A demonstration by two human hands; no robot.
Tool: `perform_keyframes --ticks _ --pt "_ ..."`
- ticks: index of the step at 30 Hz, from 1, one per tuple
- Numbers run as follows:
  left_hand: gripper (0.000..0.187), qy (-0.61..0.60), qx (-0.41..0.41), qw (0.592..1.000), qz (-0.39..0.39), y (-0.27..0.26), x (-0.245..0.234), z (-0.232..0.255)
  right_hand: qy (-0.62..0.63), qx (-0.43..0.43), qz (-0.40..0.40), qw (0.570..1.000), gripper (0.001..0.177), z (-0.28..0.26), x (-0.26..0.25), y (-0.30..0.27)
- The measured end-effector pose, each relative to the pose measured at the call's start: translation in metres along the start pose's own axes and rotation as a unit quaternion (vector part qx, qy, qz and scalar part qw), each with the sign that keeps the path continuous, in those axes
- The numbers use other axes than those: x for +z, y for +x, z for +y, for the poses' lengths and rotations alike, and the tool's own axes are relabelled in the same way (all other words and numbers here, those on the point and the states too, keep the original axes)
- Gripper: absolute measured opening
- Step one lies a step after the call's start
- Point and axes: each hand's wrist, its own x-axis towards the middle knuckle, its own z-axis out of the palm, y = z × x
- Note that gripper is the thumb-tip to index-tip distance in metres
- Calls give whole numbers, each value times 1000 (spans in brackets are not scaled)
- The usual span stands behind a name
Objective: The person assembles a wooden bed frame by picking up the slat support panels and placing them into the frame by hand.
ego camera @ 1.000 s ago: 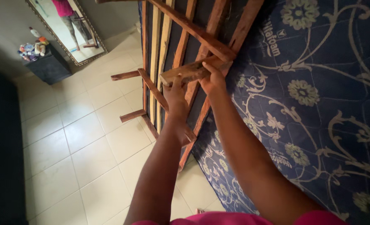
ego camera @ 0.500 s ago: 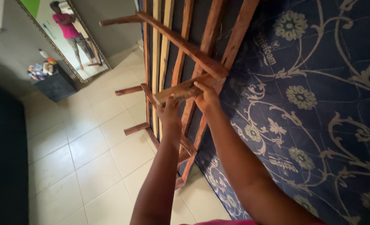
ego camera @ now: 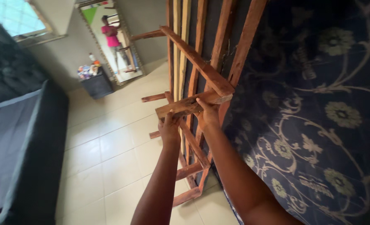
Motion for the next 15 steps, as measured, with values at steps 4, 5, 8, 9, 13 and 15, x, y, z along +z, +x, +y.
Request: perform_keyframes --ticks 4,5,8,9,13,15 --pt "25 -17 -8 1000 23 1 -32 30 17 -20 -27 999 61 30 25 -31" --pt "26 -12 -17 999 34 0 -37 40 36 -19 -43 998 60 38 28 -37" --pt "28 78 0 997 19 -21 -51 79 76 25 -88 993 60 61 37 -48" --pt "29 122 12 992 7 -32 -54 93 79 50 -88 992 60 67 40 -52" --pt "36 241 45 944 219 -69 -57 133 112 137 -95 980 56 85 51 -68" --pt "42 276 160 928 193 -88 -55 146 124 170 -108 972 52 96 55 -72"
